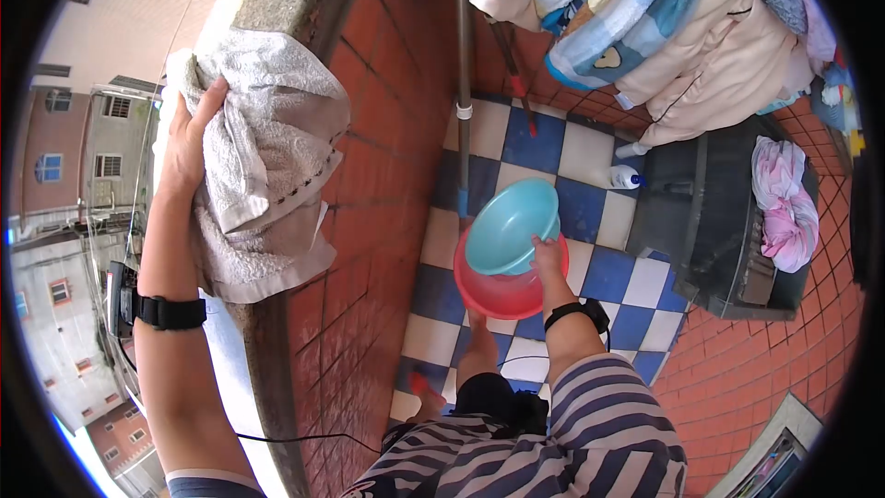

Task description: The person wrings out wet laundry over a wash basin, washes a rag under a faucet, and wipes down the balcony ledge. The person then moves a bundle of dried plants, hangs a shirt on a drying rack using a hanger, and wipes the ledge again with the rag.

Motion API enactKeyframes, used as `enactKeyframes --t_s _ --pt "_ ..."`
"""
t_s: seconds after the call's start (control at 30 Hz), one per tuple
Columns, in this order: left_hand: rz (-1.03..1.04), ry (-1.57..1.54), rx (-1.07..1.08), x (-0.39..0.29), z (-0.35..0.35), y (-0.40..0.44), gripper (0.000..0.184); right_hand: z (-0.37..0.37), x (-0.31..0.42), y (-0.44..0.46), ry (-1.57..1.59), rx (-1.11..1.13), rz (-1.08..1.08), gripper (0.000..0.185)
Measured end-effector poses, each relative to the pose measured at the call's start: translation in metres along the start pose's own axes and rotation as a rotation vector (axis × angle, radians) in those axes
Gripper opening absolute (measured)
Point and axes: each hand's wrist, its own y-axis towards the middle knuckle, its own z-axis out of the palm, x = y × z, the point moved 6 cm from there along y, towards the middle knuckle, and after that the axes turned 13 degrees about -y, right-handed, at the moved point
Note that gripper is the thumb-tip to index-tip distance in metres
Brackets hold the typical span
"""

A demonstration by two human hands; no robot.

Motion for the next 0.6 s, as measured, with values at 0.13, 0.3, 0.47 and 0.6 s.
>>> enactKeyframes --t_s 0.13,0.3,0.47,0.6 --pt "0.009 0.149 -0.068 -0.003 -0.006 -0.001 0.096 0.012 0.04 0.003 0.135 -0.122 -0.109 0.026" --pt "-0.075 0.137 -0.062 -0.002 -0.003 -0.008 0.098 0.03 0.065 0.009 0.392 0.205 -0.132 0.036" --pt "-0.049 0.041 -0.044 -0.002 0.0 -0.007 0.1 0.027 0.046 0.017 0.396 0.2 -0.075 0.027" --pt "-0.043 0.042 -0.053 -0.008 0.004 -0.008 0.099 0.025 -0.018 0.002 0.363 0.152 0.04 0.018"
